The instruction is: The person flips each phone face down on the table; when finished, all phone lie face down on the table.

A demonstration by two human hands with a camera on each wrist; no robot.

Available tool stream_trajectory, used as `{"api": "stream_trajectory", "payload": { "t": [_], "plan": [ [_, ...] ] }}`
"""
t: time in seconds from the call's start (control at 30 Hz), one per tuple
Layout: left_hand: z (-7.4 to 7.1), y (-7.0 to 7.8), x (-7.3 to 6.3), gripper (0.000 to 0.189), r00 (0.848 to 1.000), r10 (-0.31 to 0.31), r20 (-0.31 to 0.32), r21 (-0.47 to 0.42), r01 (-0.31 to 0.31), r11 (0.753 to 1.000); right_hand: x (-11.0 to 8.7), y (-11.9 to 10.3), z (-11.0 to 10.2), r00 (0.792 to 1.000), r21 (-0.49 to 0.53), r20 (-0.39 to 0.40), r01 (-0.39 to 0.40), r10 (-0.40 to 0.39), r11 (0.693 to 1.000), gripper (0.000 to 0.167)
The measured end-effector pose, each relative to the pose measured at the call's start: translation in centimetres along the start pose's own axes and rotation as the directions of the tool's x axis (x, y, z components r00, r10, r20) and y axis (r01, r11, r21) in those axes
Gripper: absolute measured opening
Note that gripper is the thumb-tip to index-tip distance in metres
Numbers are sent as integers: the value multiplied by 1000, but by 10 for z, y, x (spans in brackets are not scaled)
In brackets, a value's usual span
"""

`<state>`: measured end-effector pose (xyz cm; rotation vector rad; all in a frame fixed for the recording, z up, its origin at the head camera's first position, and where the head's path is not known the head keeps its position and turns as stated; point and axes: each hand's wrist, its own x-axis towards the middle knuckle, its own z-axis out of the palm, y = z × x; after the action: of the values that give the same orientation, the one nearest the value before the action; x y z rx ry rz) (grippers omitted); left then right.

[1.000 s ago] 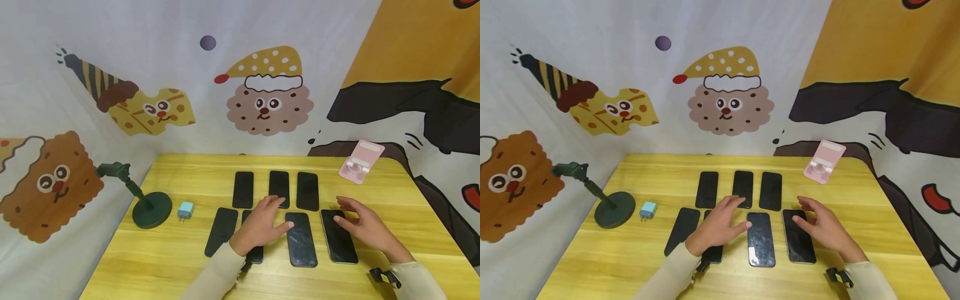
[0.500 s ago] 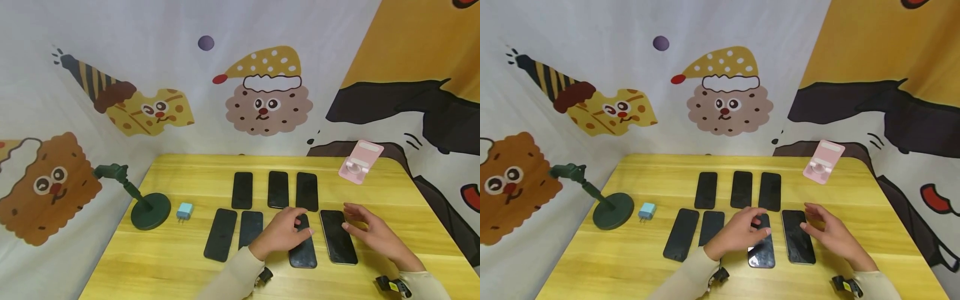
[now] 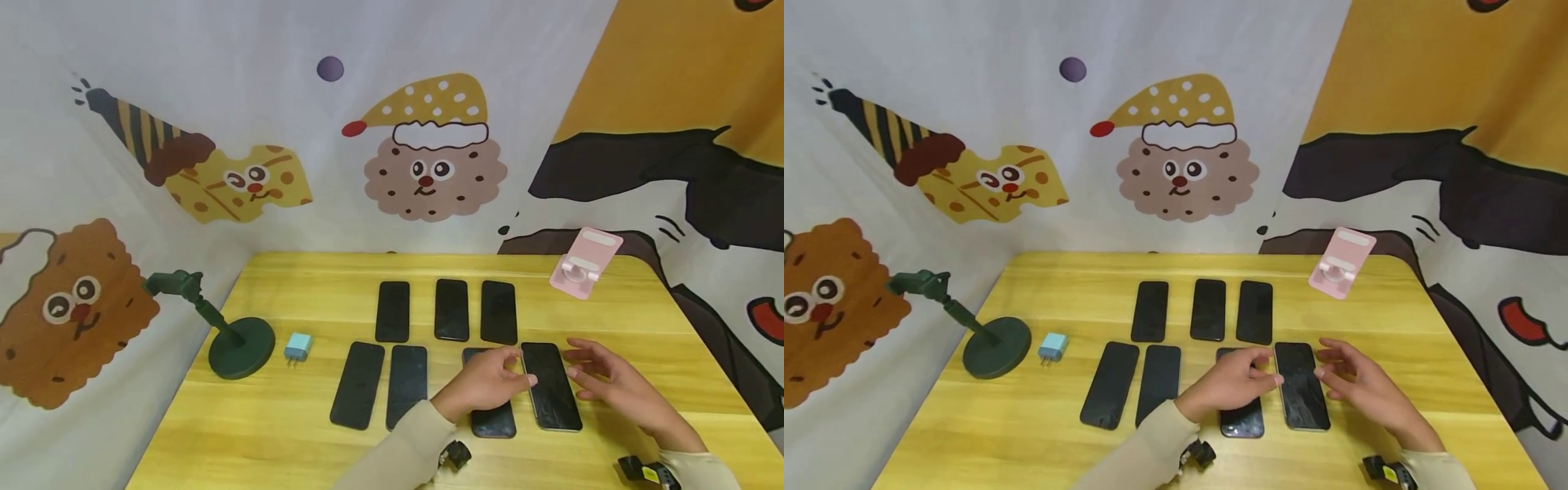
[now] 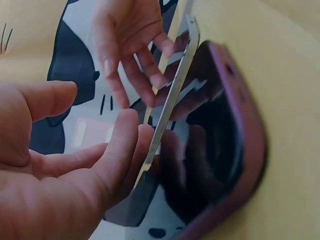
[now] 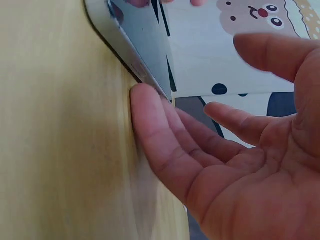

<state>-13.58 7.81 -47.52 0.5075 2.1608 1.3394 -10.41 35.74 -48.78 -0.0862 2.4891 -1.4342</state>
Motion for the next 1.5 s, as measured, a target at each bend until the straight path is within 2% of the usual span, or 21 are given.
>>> {"api": "stream_trajectory", "payload": {
  "t": [0.1, 0.23, 0.33, 0.43, 0.53, 0.7, 0.87, 1.07, 1.13, 1.3, 1.33, 1.43, 1.5],
  "plan": [
    [7, 2, 3, 59, 999, -48, -15, -15, 48, 999, 1, -2, 2, 1000, 11, 6, -12, 12, 1000, 65],
    [13, 1, 7, 61, 997, -75, -34, -43, 74, 996, 3, -2, 5, 999, 15, 14, -36, 36, 999, 64],
    [17, 1, 8, 61, 995, -91, -39, -116, 86, 990, 3, -3, 7, 998, 14, 17, -62, 62, 998, 65],
    [21, 3, 10, 62, 993, -105, -47, -219, 92, 971, 3, -4, 8, 998, 2, 5, -69, 69, 998, 66],
    [25, 6, 11, 60, 989, -123, -84, -282, 94, 955, 3, -4, 8, 998, -5, -9, -62, 62, 998, 66],
    [30, 11, 9, 56, 978, -142, -151, -290, 94, 952, 4, -6, 8, 998, 1, -2, -57, 57, 998, 68],
    [29, 12, 6, 55, 979, -125, -159, -316, 69, 946, 5, -7, 8, 999, 3, 8, -48, 48, 999, 69],
    [28, 7, 6, 56, 976, -120, -183, -385, 41, 922, 10, -11, 13, 1000, -65, -27, -9, 7, 998, 69],
    [29, 6, 8, 55, 977, -110, -185, -456, 14, 890, 10, -13, 16, 999, -103, -41, 1, -5, 995, 66],
    [36, 6, 12, 49, 982, -68, -175, -651, -64, 756, 7, -15, 20, 999, -109, -42, 6, -11, 994, 59],
    [37, 6, 13, 48, 984, -61, -170, -673, -70, 736, 7, -15, 21, 999, -94, -36, 4, -7, 996, 59],
    [38, 4, 15, 49, 987, -45, -151, -695, -74, 716, 4, -16, 22, 1000, -57, -24, -9, 7, 998, 62],
    [38, 3, 16, 51, 990, -41, -133, -695, -64, 716, 3, -16, 22, 1000, -45, -21, -18, 17, 999, 65]
  ]
}}
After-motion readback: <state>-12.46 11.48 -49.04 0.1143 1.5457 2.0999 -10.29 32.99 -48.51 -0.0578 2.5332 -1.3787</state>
